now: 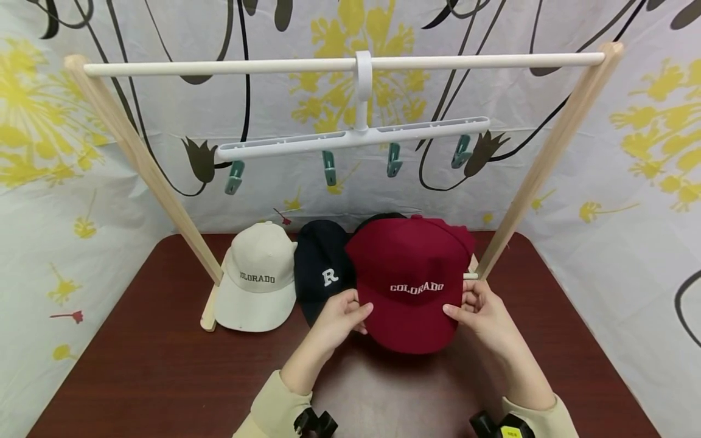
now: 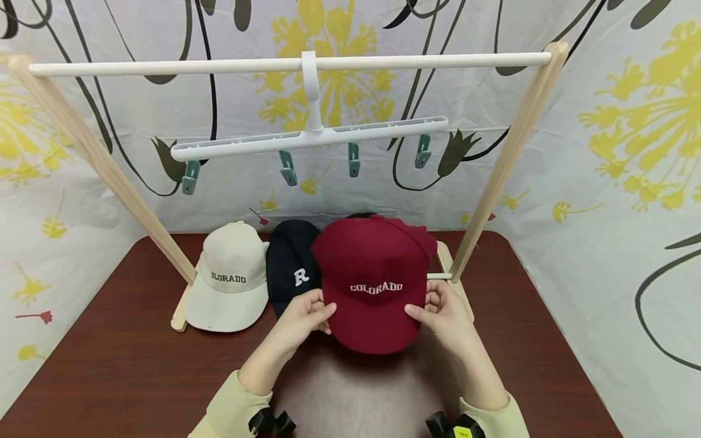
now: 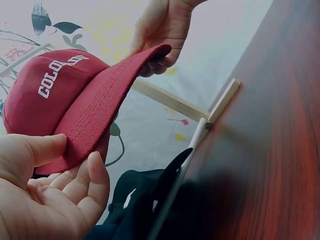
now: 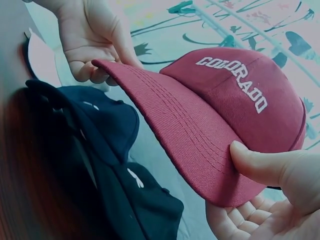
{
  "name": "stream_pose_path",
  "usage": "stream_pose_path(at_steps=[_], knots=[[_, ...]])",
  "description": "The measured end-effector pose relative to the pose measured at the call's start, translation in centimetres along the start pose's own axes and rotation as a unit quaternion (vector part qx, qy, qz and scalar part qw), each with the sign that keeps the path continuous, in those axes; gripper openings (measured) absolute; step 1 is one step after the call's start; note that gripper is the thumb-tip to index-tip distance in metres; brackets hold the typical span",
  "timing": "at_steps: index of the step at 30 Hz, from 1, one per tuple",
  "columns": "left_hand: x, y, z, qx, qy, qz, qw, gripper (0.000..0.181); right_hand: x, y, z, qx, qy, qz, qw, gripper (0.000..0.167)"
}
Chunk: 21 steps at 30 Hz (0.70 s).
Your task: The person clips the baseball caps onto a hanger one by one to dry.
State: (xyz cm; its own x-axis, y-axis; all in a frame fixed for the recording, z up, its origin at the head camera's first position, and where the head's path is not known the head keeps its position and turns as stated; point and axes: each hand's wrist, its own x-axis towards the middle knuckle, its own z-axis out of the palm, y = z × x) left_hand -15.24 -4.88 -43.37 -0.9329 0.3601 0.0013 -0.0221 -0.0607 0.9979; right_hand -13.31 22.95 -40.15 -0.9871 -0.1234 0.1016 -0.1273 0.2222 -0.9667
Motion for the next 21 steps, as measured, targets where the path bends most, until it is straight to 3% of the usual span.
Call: stream_pose_path(at_steps=[9, 21], knots=[[-0.8, 0.4, -1.1, 0.013, 0.018, -0.007, 0.9997, 0.017, 0.6, -0.7, 1.1, 0.011, -0.014, -0.022, 0.9996, 0.035], [-2.1, 1.1, -2.7, 0.026, 0.033, -0.005, 0.9991, 0.015, 0.9, -1.3, 2.9, 0.037, -0.026, -0.002, 0.999, 0.035]])
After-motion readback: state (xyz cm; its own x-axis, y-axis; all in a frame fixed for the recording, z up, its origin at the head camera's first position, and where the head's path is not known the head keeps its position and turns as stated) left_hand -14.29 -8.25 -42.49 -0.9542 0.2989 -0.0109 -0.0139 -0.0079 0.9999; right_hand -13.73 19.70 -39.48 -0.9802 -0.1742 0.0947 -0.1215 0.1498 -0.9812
